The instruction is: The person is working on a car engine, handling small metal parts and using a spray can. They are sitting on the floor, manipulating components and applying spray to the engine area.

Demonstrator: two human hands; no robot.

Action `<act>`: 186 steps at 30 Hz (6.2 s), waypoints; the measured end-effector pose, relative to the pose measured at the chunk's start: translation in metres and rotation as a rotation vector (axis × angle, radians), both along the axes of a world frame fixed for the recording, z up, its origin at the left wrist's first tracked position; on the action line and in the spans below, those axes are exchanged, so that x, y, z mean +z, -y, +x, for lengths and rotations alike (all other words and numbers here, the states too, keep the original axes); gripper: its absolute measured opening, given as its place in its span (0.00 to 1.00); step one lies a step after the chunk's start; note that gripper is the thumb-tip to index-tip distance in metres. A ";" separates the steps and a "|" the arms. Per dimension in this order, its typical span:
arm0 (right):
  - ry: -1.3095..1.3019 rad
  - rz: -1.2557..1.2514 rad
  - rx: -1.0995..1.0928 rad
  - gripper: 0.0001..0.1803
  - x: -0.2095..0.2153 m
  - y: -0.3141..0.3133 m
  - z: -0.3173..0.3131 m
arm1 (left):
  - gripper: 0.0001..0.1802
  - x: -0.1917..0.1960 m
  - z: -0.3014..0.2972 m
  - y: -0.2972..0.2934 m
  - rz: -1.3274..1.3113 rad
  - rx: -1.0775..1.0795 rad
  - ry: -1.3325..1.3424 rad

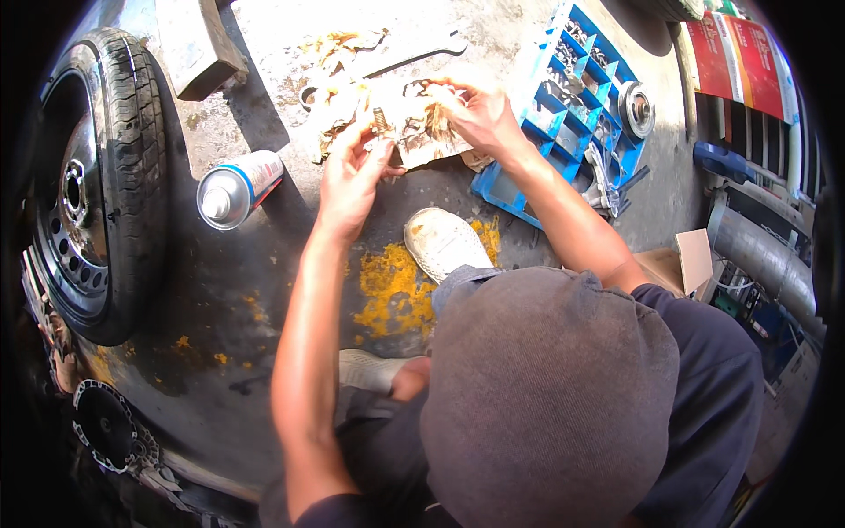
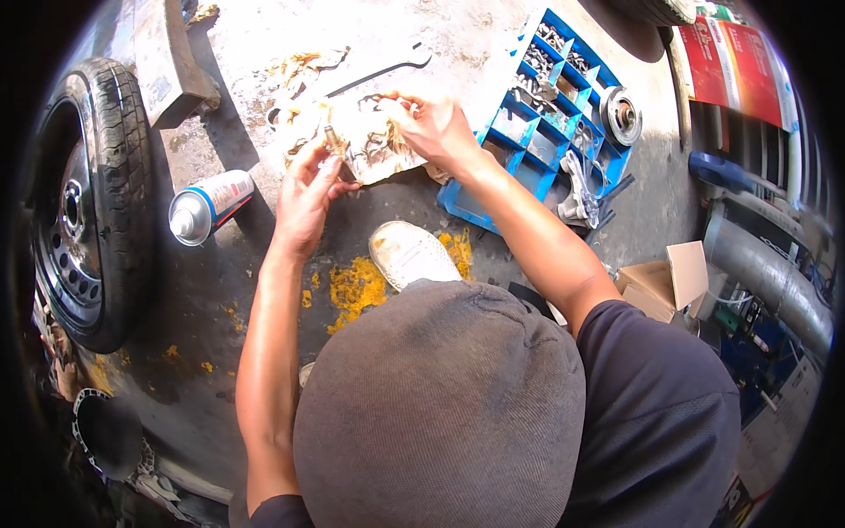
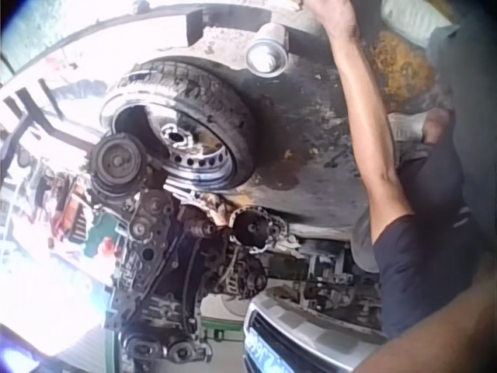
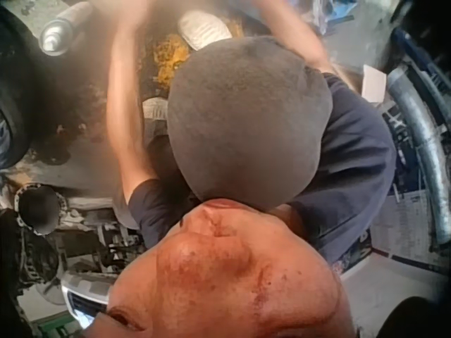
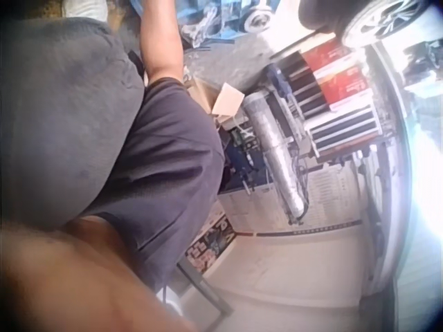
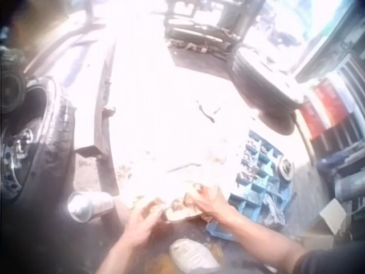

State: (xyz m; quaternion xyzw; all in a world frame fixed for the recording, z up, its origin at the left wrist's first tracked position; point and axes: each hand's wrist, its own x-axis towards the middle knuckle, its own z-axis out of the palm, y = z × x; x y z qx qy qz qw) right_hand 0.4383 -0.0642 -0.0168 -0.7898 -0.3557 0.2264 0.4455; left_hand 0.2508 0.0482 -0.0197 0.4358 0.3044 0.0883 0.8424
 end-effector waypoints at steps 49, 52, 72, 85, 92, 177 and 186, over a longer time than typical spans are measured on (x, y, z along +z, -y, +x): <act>-0.079 0.201 0.326 0.30 0.082 -0.022 -0.075 | 0.27 0.085 -0.029 -0.019 -0.501 0.292 0.323; -0.236 0.189 0.278 0.28 0.081 -0.022 -0.076 | 0.23 0.080 -0.033 -0.020 -0.502 0.265 0.293; -1.026 0.332 -0.241 0.15 0.071 -0.023 -0.067 | 0.15 0.066 -0.042 -0.025 -0.323 0.294 0.031; -0.967 0.148 -0.084 0.16 0.075 -0.015 -0.072 | 0.07 0.081 -0.032 -0.015 0.057 0.258 -0.191; -0.934 -0.024 0.165 0.13 0.086 -0.025 -0.059 | 0.07 0.091 -0.033 -0.016 0.110 0.143 -0.319; -0.394 0.076 0.368 0.07 0.077 -0.047 -0.070 | 0.37 0.068 -0.041 -0.023 -0.518 0.178 0.158; -0.457 0.053 0.303 0.11 0.088 -0.042 -0.054 | 0.36 0.063 -0.043 -0.025 -0.562 0.291 0.177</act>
